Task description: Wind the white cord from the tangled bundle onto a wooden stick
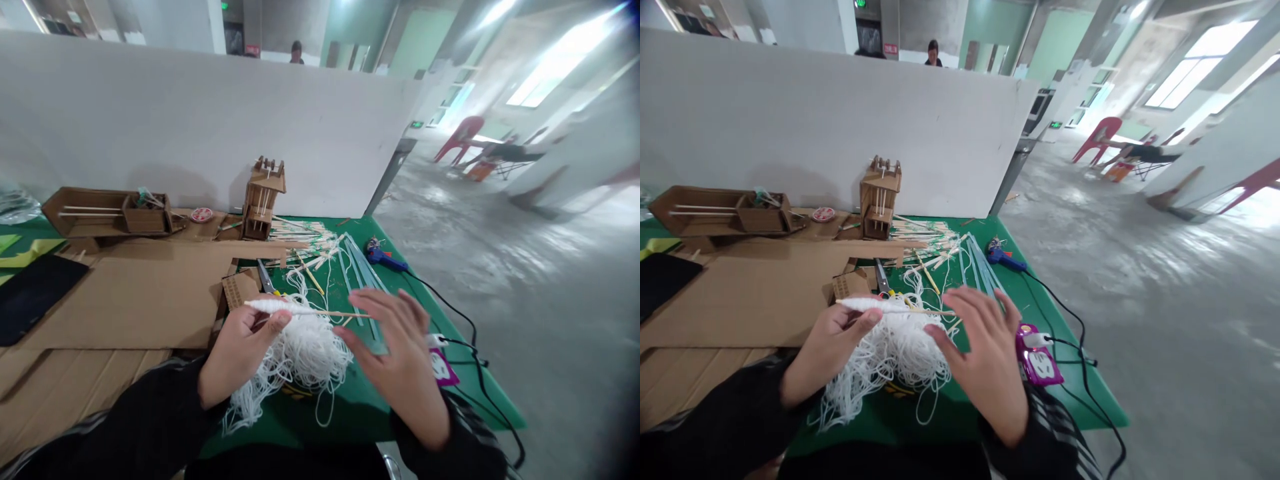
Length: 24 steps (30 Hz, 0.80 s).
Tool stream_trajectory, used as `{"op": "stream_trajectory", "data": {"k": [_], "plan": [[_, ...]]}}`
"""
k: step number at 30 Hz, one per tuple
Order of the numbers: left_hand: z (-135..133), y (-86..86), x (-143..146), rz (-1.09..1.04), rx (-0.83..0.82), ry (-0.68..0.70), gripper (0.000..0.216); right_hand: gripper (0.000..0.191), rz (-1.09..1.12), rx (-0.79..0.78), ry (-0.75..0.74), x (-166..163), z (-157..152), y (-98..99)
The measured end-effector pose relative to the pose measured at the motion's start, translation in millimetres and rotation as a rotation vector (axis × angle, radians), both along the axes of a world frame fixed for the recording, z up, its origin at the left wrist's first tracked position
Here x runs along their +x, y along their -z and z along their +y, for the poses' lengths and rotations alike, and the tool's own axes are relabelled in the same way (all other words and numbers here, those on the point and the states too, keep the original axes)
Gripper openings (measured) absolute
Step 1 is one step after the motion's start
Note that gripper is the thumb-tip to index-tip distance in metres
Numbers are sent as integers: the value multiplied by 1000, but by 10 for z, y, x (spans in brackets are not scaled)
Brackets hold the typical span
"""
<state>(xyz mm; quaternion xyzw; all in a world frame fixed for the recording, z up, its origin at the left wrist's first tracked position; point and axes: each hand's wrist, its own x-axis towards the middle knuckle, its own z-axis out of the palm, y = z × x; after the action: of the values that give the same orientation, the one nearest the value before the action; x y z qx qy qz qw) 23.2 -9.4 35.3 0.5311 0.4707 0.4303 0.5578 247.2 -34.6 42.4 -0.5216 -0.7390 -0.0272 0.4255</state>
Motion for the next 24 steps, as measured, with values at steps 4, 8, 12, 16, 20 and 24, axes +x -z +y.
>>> {"op": "stream_trajectory", "data": {"k": [4, 8, 12, 16, 20, 24], "plan": [[-18, -9, -1, -81, -26, 23, 32, 6, -162, -161, -148, -148, -13, 11], [-11, 80, -10, -242, -117, 77, 35, 11, -73, -200, -143, -244, 1, 75], [-18, 133, 8, -351, -179, 141, 37, 16, -74, -206, -118, -270, -4, 96], [-36, 111, 23, -466, -214, 195, 35, 15, -75, -326, -154, -316, -23, 103], [-39, 107, 20, -477, -200, 197, 37, 6, 4, -408, -159, -343, -37, 118], [-40, 138, 21, -456, -171, 199, 38, 12, -29, -351, -183, -331, -26, 122]]}}
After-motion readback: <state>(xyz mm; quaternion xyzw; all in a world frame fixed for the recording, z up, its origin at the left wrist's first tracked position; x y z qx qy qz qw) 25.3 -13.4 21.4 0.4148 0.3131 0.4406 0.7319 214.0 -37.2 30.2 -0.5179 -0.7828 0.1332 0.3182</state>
